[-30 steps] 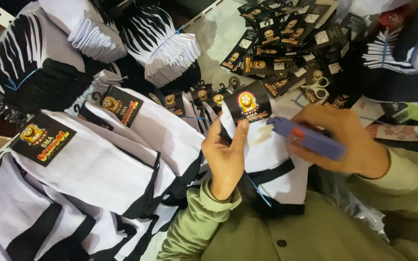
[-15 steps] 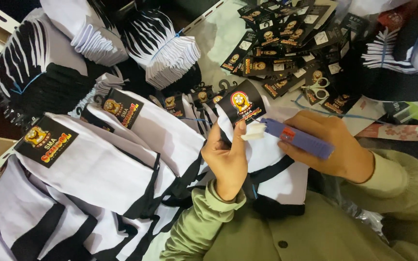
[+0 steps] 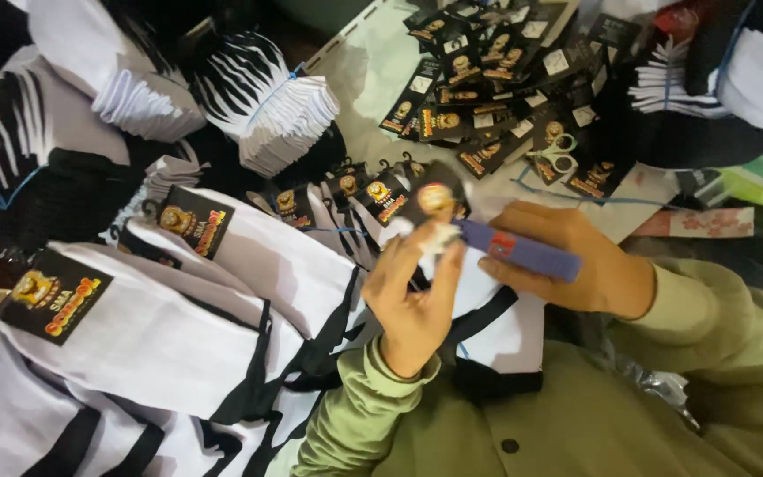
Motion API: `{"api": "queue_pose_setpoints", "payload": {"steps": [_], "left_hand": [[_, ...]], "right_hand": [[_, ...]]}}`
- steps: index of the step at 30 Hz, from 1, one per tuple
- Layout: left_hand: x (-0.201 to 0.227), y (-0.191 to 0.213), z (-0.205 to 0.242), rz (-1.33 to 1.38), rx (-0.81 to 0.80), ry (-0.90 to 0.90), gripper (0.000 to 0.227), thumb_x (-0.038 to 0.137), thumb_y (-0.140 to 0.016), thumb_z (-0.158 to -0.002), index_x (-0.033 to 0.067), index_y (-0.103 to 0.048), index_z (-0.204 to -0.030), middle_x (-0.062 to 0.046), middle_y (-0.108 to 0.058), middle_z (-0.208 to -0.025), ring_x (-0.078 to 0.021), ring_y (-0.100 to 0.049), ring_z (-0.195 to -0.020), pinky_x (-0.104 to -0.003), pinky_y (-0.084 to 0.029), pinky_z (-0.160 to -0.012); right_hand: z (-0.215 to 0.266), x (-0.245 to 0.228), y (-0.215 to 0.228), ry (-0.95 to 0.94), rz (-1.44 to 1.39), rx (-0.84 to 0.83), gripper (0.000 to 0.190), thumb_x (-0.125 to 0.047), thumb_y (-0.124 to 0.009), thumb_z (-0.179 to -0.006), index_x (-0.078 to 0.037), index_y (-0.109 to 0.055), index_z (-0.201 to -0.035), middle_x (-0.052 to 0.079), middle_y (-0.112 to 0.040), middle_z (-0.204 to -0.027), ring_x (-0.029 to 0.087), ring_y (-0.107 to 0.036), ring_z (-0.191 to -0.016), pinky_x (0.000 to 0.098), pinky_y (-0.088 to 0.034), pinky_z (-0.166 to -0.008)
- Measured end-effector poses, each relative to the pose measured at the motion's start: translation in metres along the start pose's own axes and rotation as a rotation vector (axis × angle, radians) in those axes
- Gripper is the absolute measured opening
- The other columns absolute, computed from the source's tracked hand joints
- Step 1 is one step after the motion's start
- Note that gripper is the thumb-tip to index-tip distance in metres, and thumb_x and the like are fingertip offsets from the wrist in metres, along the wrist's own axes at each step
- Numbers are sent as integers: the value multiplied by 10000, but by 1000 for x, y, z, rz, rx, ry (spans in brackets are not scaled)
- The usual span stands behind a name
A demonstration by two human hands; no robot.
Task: Attaching brand tags to pairs of socks using a hot glue gun and trimming excess material with scissors
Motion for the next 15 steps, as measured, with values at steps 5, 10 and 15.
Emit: {"api": "queue_pose_setpoints", "payload": {"steps": [5, 10, 15], "left_hand": [[23, -7, -6, -192, 48, -110, 247, -30, -787, -837, 115, -812, -1036, -54, -709, -757, -266, -716, -656, -328, -591, -685], [26, -13, -1, -283, 50, -171, 177, 39, -722, -942, 58, -791, -1103, -105, -789, -918, -317, -734, -704, -359, -592, -692], [25, -17, 8, -337, 39, -181, 206, 44, -695, -969, 55, -780, -1155, -113, -772, -901, -315, -685, -650, -362, -567, -649]], "right_hand": [[4, 18, -5, 128, -170, -56, 243, -288, -721, -908, -48, -683, -910, 128, -641, -780, 352, -595, -631, 405, -539, -577], [6, 33, -16, 62, -428, -6, 463, -390, -543, -1015, -68, -668, -708, 74, -613, -622, 213, -547, -510, 320, -470, -497], [18, 61, -39, -197, -638, -168, 638, -503, -384, -1067, -70, -662, -690, 19, -581, -459, 104, -548, -401, 238, -448, -399]]}}
Point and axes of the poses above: each hand's wrist, its own z-axis away from the middle knuckle, its own y-axis out of the back of the hand, x = y × z, the point moved 5 cm from there along -z, towards the middle knuckle
